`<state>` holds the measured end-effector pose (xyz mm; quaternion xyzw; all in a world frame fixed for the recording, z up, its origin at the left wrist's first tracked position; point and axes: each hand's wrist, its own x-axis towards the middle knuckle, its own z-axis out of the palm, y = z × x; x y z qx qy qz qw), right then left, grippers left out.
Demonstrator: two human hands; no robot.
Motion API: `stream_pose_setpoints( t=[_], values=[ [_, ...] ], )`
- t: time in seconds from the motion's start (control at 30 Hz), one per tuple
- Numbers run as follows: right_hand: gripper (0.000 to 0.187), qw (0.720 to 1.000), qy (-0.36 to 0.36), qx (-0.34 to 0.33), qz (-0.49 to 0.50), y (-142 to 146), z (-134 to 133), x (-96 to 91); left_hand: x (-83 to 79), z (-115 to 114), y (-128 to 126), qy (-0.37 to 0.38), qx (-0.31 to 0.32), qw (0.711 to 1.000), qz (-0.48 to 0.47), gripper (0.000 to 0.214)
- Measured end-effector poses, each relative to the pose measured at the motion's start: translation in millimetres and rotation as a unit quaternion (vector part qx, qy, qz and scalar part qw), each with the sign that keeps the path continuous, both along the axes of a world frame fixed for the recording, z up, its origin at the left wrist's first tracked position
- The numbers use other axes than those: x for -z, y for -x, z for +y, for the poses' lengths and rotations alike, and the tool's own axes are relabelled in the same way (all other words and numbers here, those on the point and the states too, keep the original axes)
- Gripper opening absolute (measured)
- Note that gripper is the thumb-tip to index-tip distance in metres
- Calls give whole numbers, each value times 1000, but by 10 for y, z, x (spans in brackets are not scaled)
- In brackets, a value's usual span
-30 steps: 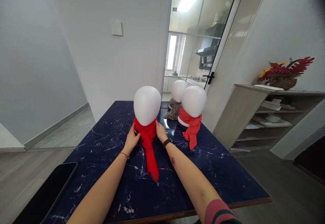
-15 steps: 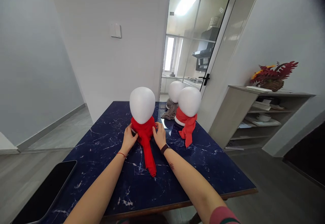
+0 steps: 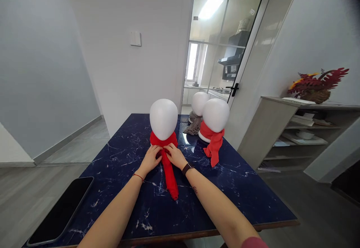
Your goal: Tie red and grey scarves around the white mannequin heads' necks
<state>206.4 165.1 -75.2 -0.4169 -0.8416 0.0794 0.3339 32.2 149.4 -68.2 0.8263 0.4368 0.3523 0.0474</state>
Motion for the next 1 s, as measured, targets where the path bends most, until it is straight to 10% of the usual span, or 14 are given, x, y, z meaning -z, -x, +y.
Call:
stream_pose_setpoints(
  t=[0.57,1.0],
  values=[
    [25,999,12,32,26,3,49,22,48,5,-3,9,-23,999,40,55],
    [40,997,5,71,7,10,38,3,-83,-13,16,16,-94,993,71,28]
  ],
)
